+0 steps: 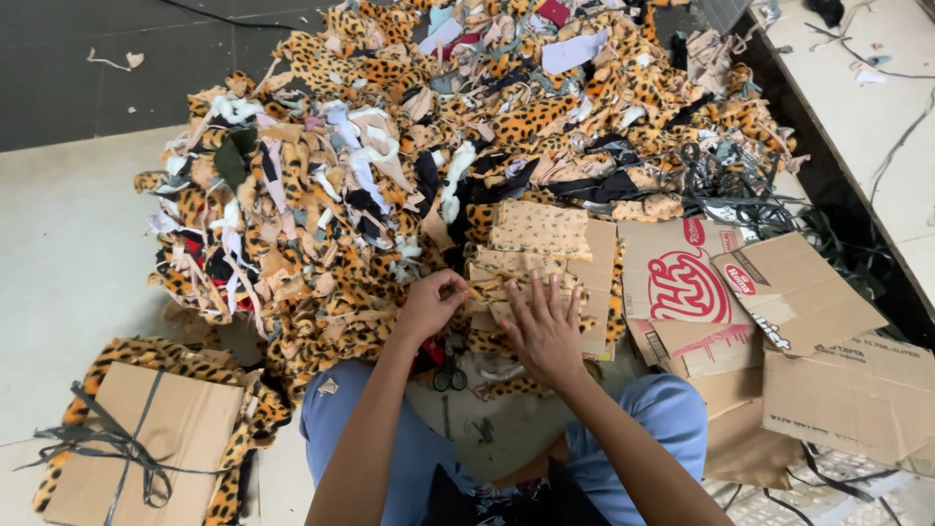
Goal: Cutting various fabric scraps into smaller, uniform pieces using scissors and stacking them on a cardboard box.
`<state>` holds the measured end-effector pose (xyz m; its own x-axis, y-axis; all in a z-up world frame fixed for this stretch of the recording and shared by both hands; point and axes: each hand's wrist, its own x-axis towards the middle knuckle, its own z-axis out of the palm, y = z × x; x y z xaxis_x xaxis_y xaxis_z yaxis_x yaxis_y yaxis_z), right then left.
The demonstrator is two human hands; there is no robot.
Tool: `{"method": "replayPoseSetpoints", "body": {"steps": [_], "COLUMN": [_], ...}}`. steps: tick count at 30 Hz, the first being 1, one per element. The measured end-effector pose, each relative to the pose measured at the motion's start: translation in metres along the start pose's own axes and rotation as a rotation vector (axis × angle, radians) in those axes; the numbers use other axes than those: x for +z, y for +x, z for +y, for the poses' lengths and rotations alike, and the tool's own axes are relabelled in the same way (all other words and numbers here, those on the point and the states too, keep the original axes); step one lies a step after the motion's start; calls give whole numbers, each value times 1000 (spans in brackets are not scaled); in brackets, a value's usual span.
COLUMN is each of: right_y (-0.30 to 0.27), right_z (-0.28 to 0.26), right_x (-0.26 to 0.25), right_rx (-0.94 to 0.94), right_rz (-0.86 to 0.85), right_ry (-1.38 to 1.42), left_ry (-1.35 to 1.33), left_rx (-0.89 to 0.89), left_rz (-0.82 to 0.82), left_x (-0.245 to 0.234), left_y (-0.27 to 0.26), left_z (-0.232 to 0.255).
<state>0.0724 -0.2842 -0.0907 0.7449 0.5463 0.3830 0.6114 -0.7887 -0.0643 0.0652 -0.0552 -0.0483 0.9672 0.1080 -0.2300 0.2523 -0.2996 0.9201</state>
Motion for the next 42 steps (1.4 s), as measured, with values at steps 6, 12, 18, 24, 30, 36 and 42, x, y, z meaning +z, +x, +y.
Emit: {"method": "replayPoseSetpoints", "body": {"steps": [6,12,18,24,30,36,42], "right_y": [26,17,17,17,17,27,22], "right_z": [13,32,31,30,31,24,25], "right_x": [32,62,64,66,66,44,52], "right_rx": [94,168,198,197,189,264,243], "right_rz": [-51,-165,-242,-226,-206,-432,-350], "right_ry": [-50,-58,-39,-37,-52,13,-4], "left_ry": [1,72,184,-65,-51,-87,-408], "left_rx": [-35,-90,-251,-297,-435,-427,-295], "left_rz": [-67,-191,-147,-37,75,213,301], "left_x": [4,-49,-125,-167,-151,-139,-117], "left_y": [14,20,-3,-3,-10,5,-18], "left_z": [-9,-11,7,-36,-25,-77,-3]}}
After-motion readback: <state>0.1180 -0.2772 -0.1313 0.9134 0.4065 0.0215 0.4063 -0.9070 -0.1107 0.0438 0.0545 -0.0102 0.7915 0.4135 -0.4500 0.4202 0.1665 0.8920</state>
